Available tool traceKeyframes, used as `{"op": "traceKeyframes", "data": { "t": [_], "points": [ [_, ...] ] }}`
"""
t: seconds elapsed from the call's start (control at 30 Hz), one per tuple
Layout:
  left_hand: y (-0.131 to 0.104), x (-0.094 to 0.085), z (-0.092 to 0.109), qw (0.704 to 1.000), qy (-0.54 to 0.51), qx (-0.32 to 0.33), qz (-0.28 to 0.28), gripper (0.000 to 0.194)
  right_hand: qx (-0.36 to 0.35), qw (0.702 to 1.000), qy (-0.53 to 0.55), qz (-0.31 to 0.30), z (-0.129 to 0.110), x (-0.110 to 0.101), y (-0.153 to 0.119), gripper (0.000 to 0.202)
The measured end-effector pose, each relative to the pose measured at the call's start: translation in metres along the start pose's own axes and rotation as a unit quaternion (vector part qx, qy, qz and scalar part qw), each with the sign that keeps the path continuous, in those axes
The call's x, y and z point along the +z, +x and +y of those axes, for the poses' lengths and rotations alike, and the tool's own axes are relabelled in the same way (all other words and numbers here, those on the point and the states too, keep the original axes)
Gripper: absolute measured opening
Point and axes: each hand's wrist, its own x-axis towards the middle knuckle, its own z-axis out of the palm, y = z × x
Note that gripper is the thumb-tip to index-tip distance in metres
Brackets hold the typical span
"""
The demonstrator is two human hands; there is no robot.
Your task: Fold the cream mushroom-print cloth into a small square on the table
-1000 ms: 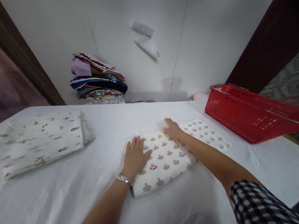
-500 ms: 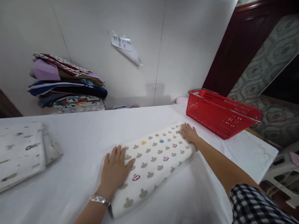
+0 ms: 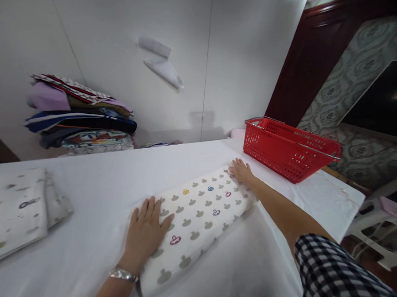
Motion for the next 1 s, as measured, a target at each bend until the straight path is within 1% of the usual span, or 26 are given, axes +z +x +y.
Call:
{"op": "traceKeyframes", "data": {
  "t": [0.1,0.17,0.23,0.37,0.47,0.63,0.77,0.9,1.0],
  "points": [
    [-0.001,-0.001,0.000,1.000,0.001,-0.001,-0.003,0.064,-0.008,0.999,0.021,-0.027,-0.006,0.008,0.011,0.052],
    [-0.001,0.000,-0.001,1.000,-0.001,0.002,-0.006,0.064,0.001,0.998,0.048,-0.038,-0.003,0.012,0.016,0.050],
    [-0.002,0.001,-0.001,1.000,-0.004,0.005,-0.004,0.064,0.013,0.997,0.073,-0.022,0.005,0.012,0.022,0.051],
    [-0.002,0.001,-0.001,1.000,-0.002,-0.001,-0.002,0.065,0.052,0.993,0.102,0.029,0.025,0.004,0.034,0.050],
    [-0.002,0.000,-0.001,1.000,0.000,-0.005,-0.003,0.064,0.076,0.989,0.117,0.037,0.032,0.001,0.043,0.045],
    [-0.001,-0.001,-0.001,1.000,-0.010,-0.004,-0.003,0.063,0.102,0.983,0.140,0.059,0.030,0.002,0.055,0.043],
    [-0.002,-0.001,-0.002,1.000,-0.020,-0.013,-0.002,0.063,0.130,0.978,0.151,0.062,0.027,0.007,0.060,0.029],
    [-0.003,0.000,-0.002,1.000,-0.013,-0.007,-0.004,0.063,0.163,0.972,0.154,0.066,0.025,0.010,0.061,0.031],
    [-0.003,0.001,-0.003,1.000,-0.007,-0.005,-0.004,0.064,0.155,0.974,0.155,0.055,0.027,0.007,0.057,0.033]
  ]
}}
